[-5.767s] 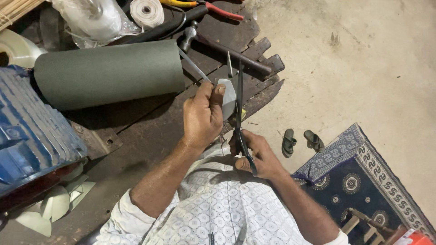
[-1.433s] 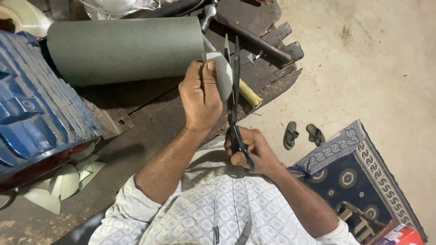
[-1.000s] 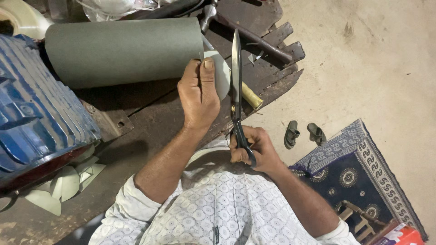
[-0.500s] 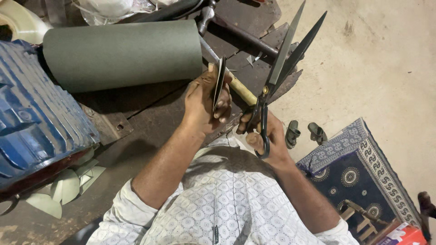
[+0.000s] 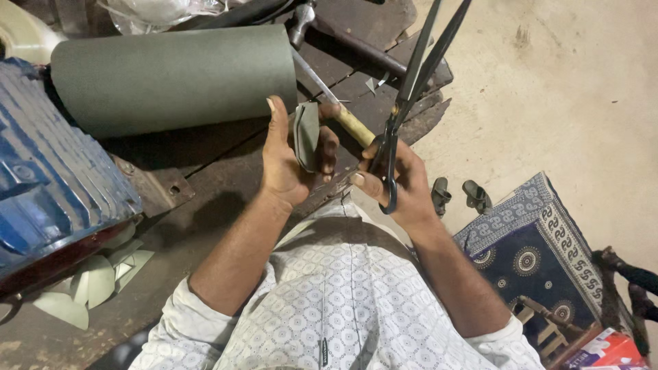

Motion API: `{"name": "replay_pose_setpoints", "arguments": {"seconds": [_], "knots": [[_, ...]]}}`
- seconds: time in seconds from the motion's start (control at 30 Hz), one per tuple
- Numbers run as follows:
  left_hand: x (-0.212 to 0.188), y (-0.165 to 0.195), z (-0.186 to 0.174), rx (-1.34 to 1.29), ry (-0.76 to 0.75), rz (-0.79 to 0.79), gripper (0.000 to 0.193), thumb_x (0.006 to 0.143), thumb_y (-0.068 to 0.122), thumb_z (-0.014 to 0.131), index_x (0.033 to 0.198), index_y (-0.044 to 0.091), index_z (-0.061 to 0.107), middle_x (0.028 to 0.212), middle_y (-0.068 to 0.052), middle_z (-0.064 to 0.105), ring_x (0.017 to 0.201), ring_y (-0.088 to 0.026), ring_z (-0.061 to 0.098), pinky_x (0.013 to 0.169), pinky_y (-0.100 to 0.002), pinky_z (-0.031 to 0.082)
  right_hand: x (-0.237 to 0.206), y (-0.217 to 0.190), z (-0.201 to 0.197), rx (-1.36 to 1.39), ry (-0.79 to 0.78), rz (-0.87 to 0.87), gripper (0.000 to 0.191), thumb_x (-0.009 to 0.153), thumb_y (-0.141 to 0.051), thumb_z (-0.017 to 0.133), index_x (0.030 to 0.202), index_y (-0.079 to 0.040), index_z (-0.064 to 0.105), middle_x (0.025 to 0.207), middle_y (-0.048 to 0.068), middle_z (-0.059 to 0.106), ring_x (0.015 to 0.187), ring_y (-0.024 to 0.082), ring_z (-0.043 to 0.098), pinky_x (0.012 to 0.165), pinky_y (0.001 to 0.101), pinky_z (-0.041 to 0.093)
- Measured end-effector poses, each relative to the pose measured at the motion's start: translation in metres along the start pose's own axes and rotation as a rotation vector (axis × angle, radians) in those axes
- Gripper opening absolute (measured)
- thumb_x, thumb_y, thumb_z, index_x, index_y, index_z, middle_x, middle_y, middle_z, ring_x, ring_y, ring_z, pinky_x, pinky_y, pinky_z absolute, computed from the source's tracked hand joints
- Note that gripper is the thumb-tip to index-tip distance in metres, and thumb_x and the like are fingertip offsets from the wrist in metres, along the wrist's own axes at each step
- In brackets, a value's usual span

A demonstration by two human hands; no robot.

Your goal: The person uses a knife to cut a piece of gray material on a workbench, then uses scissors to trim the edges of the cut piece. The person also handles a roll of gray material and a template.

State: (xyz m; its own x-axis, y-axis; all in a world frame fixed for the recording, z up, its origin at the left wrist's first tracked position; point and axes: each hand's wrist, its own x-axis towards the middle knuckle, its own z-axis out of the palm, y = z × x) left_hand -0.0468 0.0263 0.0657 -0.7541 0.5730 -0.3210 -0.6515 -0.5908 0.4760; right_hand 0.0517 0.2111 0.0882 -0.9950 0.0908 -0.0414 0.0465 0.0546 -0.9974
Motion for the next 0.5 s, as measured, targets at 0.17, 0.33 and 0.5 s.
{"name": "replay_pose_setpoints", "arguments": {"seconds": [0.17,0.33,0.5], "knots": [[-0.007,-0.003,-0.034,0.053,0.007,-0.048,0.043,0.100,0.034,0.047,0.132,0.009,0.061,0.107,-0.012,0.070,0.091,-0.023,0.074,0.076,-0.039,0.061,-0.010,0.017,0.001,-0.025,-0.046,0.150,0.042,0.086,-0.032,0.087,0.107,-0.004,0.064,0.090,-0.001,0.063,0.082,0.008,0.058,0.071,0.0246,0.047],[-0.008,-0.007,-0.055,0.042,0.095,0.064,0.037,0.105,0.023,0.056,0.131,-0.002,0.065,0.114,-0.016,0.074,0.102,-0.027,0.075,0.090,-0.042,0.063,-0.015,0.033,0.002,-0.035,-0.141,0.244,0.042,0.087,-0.035,0.084,0.106,-0.003,0.065,0.085,0.000,0.060,0.076,0.008,0.053,0.066,0.0253,0.042],[-0.016,-0.001,-0.049,0.135,0.159,0.155,0.024,0.098,0.018,0.067,0.115,0.001,0.067,0.096,-0.012,0.076,0.085,-0.026,0.076,0.072,-0.041,0.064,-0.017,0.036,0.008,0.049,-0.320,0.165,0.053,0.086,-0.051,0.081,0.106,-0.004,0.063,0.092,0.000,0.065,0.084,0.008,0.059,0.073,0.0241,0.048]]}}
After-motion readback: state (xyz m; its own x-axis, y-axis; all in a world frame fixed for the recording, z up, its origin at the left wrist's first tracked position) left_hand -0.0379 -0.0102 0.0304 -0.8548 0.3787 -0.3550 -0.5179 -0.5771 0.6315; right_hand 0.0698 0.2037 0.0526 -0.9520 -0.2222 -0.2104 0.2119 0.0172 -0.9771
